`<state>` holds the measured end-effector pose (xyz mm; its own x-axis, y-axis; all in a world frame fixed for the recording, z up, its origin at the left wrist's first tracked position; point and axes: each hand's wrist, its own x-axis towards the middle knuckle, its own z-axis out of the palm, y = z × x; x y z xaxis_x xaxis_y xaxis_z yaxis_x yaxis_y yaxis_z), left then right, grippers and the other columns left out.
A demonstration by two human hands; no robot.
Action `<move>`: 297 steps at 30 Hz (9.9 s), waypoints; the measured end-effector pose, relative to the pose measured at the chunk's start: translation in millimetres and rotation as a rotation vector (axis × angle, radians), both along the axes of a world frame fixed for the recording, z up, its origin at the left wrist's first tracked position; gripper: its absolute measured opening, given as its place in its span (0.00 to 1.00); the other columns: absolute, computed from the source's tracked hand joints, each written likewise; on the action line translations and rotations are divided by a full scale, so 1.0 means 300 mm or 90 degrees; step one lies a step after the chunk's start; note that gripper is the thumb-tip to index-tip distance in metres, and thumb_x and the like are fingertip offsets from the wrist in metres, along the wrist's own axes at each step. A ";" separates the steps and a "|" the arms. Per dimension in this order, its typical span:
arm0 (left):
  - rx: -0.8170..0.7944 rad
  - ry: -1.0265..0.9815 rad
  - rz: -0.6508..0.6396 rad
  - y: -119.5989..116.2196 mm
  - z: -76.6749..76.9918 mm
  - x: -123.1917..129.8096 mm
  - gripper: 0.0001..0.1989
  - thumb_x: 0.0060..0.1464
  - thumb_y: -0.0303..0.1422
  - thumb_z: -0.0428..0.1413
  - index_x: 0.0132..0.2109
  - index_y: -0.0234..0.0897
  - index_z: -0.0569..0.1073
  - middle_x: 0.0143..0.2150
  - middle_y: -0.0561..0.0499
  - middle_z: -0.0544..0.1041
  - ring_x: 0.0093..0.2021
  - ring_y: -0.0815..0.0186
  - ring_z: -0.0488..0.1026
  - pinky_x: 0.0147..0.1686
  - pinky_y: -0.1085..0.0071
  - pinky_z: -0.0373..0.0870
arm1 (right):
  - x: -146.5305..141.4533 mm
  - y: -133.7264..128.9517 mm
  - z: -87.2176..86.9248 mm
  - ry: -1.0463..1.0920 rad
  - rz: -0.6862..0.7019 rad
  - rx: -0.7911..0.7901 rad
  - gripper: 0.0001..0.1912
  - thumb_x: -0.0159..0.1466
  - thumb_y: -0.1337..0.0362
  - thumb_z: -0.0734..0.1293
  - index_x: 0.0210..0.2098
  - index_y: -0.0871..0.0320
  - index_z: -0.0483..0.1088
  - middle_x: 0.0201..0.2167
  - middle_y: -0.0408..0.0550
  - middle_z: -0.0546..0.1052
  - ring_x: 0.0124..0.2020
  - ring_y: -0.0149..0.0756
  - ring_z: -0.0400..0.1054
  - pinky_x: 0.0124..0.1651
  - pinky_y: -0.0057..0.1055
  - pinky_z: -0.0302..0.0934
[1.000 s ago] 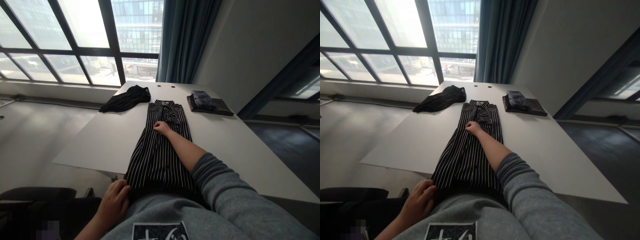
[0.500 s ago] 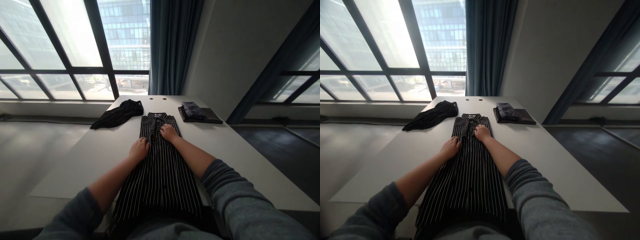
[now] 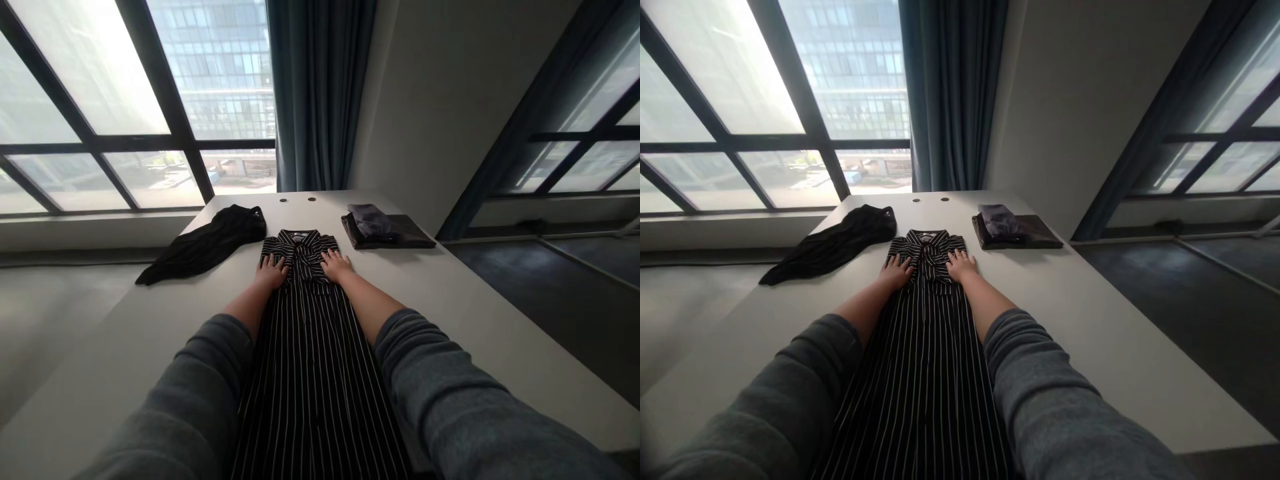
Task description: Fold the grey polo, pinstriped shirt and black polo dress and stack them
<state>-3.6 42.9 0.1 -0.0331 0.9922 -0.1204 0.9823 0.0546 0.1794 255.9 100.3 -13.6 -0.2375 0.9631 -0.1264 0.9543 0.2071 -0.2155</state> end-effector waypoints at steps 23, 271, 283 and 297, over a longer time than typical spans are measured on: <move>0.156 -0.016 -0.218 -0.229 0.132 -0.143 0.34 0.75 0.48 0.36 0.79 0.37 0.50 0.81 0.43 0.45 0.81 0.51 0.39 0.76 0.43 0.38 | 0.053 -0.100 0.112 0.092 0.127 0.228 0.32 0.76 0.57 0.57 0.75 0.64 0.58 0.79 0.59 0.47 0.79 0.54 0.38 0.78 0.57 0.32; 0.114 0.037 -0.298 -0.707 -0.025 -0.115 0.32 0.73 0.51 0.41 0.78 0.52 0.53 0.81 0.52 0.48 0.80 0.52 0.46 0.76 0.47 0.46 | 0.241 -0.717 0.028 -0.001 0.300 0.067 0.37 0.76 0.44 0.55 0.78 0.53 0.50 0.79 0.51 0.46 0.79 0.54 0.41 0.78 0.59 0.38; 0.139 0.072 -0.330 -0.910 -0.023 -0.076 0.31 0.74 0.51 0.41 0.78 0.50 0.54 0.80 0.49 0.51 0.79 0.52 0.48 0.75 0.46 0.50 | 0.292 -0.929 0.019 -0.016 0.311 0.100 0.36 0.76 0.45 0.57 0.78 0.53 0.51 0.79 0.52 0.47 0.79 0.54 0.43 0.77 0.59 0.42; 0.154 -0.107 -0.051 -0.574 0.162 -0.170 0.22 0.69 0.45 0.48 0.61 0.41 0.74 0.60 0.41 0.79 0.59 0.50 0.76 0.59 0.52 0.70 | 0.320 -0.612 0.211 0.216 0.140 0.168 0.15 0.71 0.58 0.65 0.49 0.58 0.79 0.50 0.54 0.81 0.52 0.45 0.74 0.59 0.40 0.65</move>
<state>-54.5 -129.3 48.7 0.0473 0.9913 0.1228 0.9369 -0.0866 0.3386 351.7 -83.4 49.8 -0.4249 0.8741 0.2355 0.7667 0.4858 -0.4198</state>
